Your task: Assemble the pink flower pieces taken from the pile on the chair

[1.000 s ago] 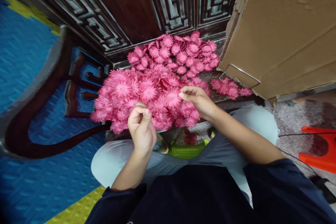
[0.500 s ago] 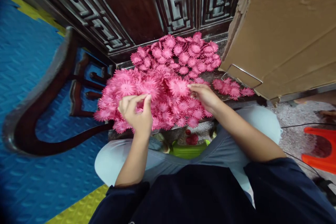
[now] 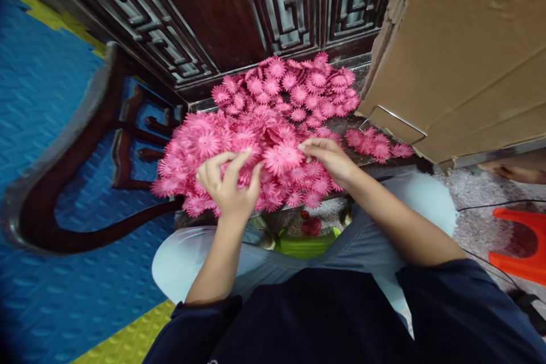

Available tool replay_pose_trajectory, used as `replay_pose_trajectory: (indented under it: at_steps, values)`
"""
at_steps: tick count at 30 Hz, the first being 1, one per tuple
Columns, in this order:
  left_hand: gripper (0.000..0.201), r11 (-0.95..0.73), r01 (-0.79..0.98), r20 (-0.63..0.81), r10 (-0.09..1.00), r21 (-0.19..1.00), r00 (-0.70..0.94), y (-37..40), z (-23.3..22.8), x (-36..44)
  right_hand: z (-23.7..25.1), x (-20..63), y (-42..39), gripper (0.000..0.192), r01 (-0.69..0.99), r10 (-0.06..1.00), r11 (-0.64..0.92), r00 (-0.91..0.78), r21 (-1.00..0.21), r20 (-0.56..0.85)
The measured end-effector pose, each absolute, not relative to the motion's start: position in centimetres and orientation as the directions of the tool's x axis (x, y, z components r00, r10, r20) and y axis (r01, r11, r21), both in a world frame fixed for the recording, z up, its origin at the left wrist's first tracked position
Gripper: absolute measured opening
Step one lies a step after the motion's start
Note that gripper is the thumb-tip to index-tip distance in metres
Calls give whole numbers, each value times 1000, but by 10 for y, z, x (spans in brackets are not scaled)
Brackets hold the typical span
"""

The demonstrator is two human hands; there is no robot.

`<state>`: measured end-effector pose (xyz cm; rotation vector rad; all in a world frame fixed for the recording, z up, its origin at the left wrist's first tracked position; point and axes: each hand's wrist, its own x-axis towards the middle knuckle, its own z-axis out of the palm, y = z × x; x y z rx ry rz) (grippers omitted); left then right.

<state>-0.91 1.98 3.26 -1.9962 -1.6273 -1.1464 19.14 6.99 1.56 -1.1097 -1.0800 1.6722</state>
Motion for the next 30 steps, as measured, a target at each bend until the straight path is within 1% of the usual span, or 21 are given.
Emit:
replay_pose_trajectory:
  at_steps: [3, 5, 8, 12, 14, 16, 19, 22, 25, 30]
  values:
    - [9, -424, 887, 780, 611, 182, 132, 18, 34, -9, 18, 191, 68, 17, -144, 920, -294, -310, -945, -239]
    - [4, -471, 861, 793, 592, 192, 147, 17, 35, -9, 19, 190, 68, 18, -160, 924, -302, -292, -940, -247]
    - [3, -487, 827, 776, 623, 282, 101, 14, 36, -9, 19, 192, 70, 21, -213, 943, -295, -222, -932, -248]
    - [4, -493, 753, 801, 594, 437, -76, 8, 39, -13, 16, 203, 82, 18, -252, 964, -266, -61, -930, -259]
    - [8, -435, 757, 782, 604, 488, -157, 9, 41, -16, 15, 209, 87, 15, -238, 971, -223, 32, -945, -237]
    - [12, -310, 805, 720, 666, 505, -196, 12, 42, -18, 15, 211, 89, 11, -220, 977, -198, 38, -955, -211]
    - [14, -94, 874, 622, 739, 476, -259, 21, 38, -18, 15, 204, 85, 7, -225, 965, -257, -12, -940, -261]
    - [18, 20, 892, 608, 725, 451, -324, 27, 31, -17, 12, 195, 79, 12, -241, 941, -338, -59, -910, -333]
    - [24, 40, 890, 622, 700, 454, -349, 30, 25, -18, 9, 189, 76, 15, -247, 925, -379, -125, -892, -359]
    - [20, -36, 902, 642, 715, 430, -277, 29, 19, -16, 9, 190, 75, 14, -225, 924, -371, -191, -901, -333]
